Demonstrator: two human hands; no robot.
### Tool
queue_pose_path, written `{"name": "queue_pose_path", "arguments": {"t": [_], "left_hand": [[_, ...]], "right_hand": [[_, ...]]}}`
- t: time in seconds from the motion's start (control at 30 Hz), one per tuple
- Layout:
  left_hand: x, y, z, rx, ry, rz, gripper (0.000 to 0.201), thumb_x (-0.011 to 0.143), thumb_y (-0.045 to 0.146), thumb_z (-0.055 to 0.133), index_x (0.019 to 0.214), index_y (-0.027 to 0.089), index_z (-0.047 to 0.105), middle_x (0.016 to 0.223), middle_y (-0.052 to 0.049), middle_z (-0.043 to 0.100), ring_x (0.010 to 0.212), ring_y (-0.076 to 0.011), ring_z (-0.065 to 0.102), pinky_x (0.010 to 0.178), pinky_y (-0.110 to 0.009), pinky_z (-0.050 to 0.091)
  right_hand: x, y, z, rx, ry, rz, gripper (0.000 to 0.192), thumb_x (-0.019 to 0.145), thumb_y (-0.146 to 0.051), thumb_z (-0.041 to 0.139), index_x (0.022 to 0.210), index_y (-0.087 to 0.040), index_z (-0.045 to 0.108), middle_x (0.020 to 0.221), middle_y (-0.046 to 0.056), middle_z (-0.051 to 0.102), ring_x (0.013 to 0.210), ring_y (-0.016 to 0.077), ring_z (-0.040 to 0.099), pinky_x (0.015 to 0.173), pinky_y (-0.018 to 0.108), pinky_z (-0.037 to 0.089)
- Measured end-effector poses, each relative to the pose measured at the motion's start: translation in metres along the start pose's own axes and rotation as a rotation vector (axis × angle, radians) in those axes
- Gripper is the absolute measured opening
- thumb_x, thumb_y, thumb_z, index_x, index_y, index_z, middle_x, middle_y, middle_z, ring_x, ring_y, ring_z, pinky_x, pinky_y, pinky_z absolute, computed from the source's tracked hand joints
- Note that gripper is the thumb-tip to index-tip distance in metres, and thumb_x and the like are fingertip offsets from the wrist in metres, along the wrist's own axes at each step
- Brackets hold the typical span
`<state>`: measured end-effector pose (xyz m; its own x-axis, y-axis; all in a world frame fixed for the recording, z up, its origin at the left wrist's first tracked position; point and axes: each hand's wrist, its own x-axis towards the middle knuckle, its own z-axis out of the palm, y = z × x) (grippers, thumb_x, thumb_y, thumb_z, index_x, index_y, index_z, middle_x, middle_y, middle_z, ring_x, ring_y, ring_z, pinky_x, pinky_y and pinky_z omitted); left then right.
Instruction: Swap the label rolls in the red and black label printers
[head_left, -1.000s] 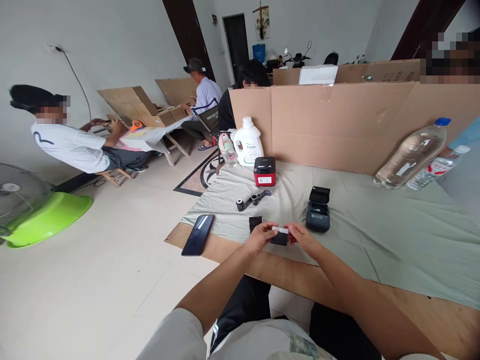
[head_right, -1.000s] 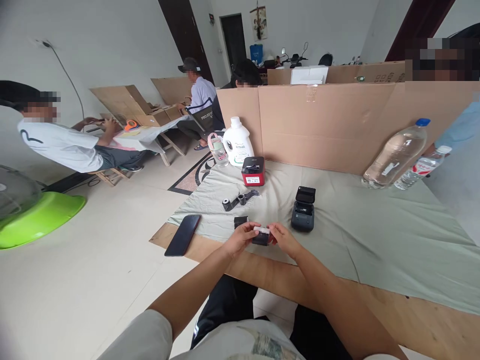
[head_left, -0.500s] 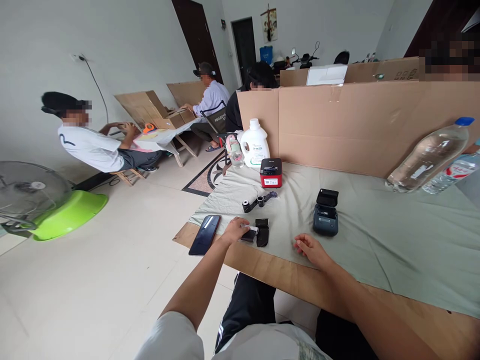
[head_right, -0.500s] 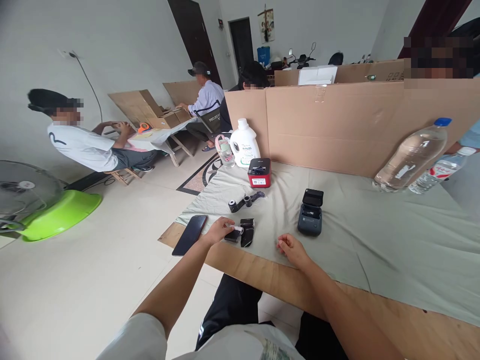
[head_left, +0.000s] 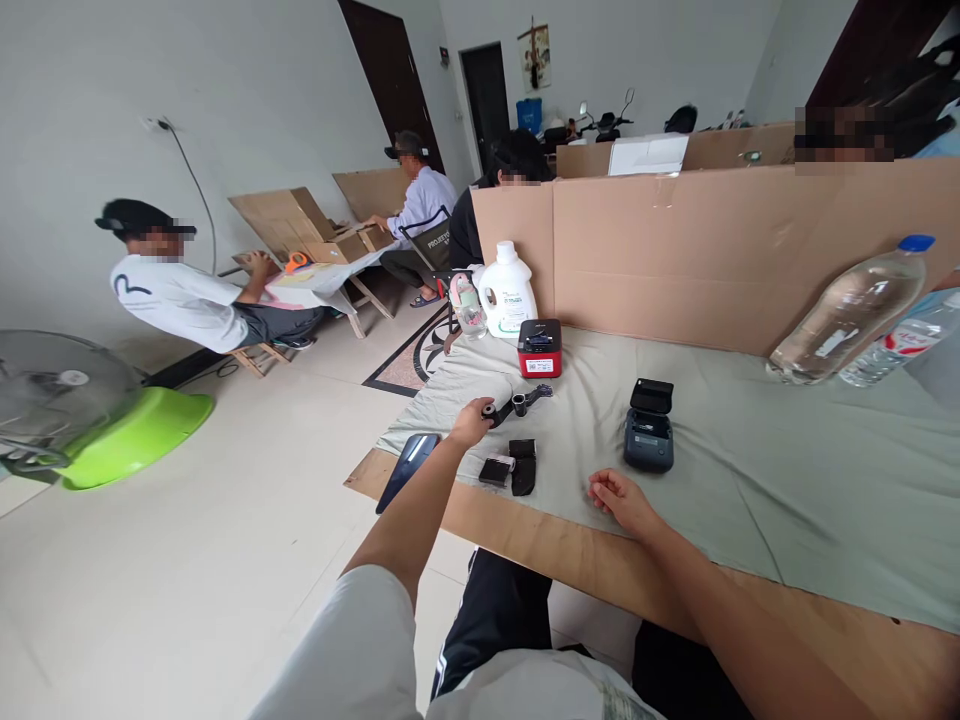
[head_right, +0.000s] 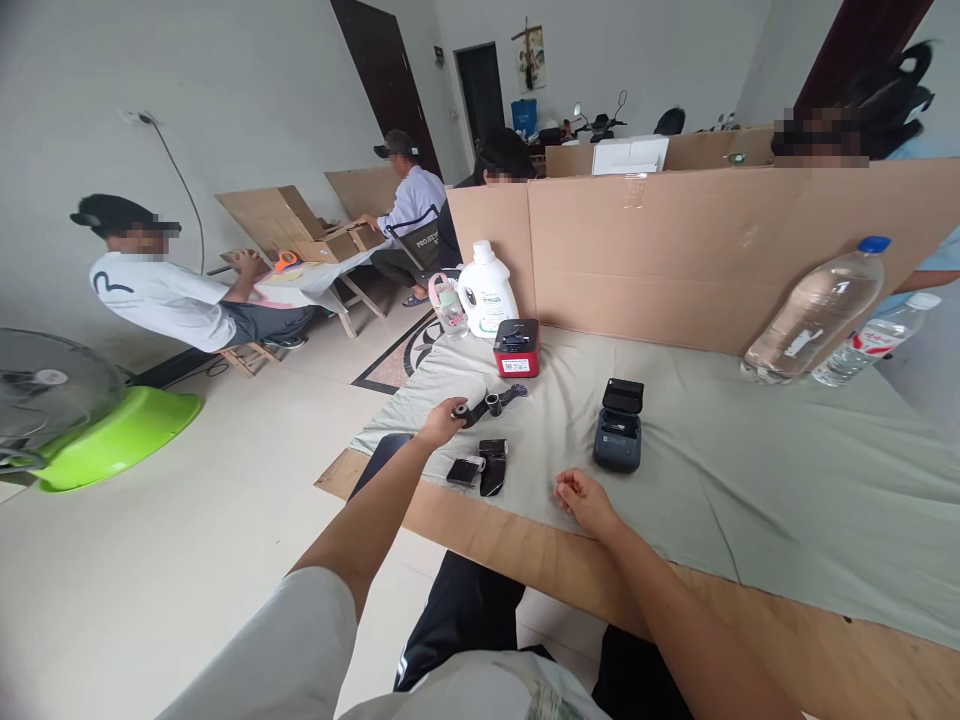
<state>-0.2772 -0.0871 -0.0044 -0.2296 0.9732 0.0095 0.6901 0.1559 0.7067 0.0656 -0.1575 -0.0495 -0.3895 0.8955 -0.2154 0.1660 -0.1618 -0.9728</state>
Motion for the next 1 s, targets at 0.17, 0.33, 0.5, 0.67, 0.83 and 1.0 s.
{"name": "queue_pose_path", "arguments": {"t": [0.17,0.33,0.5,0.67,0.83,1.0], "left_hand": [[-0.01,0.023,-0.007,-0.644,0.17,-0.141,0.029,0.057,0.022,0.074,0.081,0.017,0.058,0.076,-0.002,0.062,0.079,-0.0189,0.06,0.075,-0.032,0.048],[-0.048,0.079,0.015,-1.187,-0.133,-0.179,0.033,0.059,0.032,0.078,0.076,0.014,0.055,0.072,-0.001,0.061,0.061,-0.0104,0.057,0.053,-0.021,0.044],[-0.089,0.132,0.064,-1.188,-0.441,-0.178,0.036,0.065,0.04,0.076,0.077,0.013,0.055,0.069,-0.002,0.062,0.056,-0.009,0.056,0.047,-0.019,0.04],[-0.106,0.152,0.098,-1.027,-0.556,-0.191,0.044,0.07,0.055,0.068,0.075,0.014,0.053,0.063,-0.002,0.059,0.054,-0.0103,0.056,0.047,-0.02,0.038],[-0.105,0.153,0.106,-0.535,-0.187,0.132,0.039,0.074,0.051,0.064,0.092,0.018,0.056,0.084,-0.005,0.063,0.075,-0.0172,0.061,0.062,-0.029,0.048],[-0.102,0.16,0.107,-0.329,-0.324,0.687,0.042,0.082,0.025,0.058,0.123,0.024,0.053,0.125,-0.009,0.054,0.119,-0.0219,0.048,0.098,-0.039,0.041]], "right_hand": [[-0.004,-0.002,0.002,-0.071,0.006,-0.045,0.028,0.076,-0.046,0.053,0.089,-0.02,0.056,0.076,0.003,0.064,0.061,0.0149,0.058,0.055,0.029,0.046],[-0.014,-0.032,0.005,-0.381,0.215,-0.458,0.029,0.083,-0.036,0.051,0.108,-0.021,0.057,0.102,0.008,0.063,0.088,0.0203,0.06,0.073,0.035,0.05],[-0.016,-0.059,-0.002,-0.627,0.358,-0.82,0.054,0.082,-0.038,0.059,0.132,-0.023,0.043,0.132,0.011,0.049,0.121,0.0273,0.045,0.102,0.049,0.037],[-0.022,-0.046,-0.016,-0.515,0.341,-0.705,0.036,0.09,-0.034,0.047,0.124,-0.024,0.049,0.111,0.008,0.061,0.102,0.0226,0.056,0.091,0.042,0.046],[-0.026,-0.033,-0.028,-0.14,0.338,-0.438,0.036,0.086,-0.046,0.05,0.112,-0.021,0.051,0.102,0.006,0.063,0.088,0.0193,0.06,0.08,0.035,0.049],[-0.025,-0.035,-0.037,0.045,0.254,-0.377,0.037,0.083,-0.053,0.052,0.099,-0.02,0.053,0.088,0.003,0.062,0.081,0.0171,0.058,0.072,0.032,0.048]]}}
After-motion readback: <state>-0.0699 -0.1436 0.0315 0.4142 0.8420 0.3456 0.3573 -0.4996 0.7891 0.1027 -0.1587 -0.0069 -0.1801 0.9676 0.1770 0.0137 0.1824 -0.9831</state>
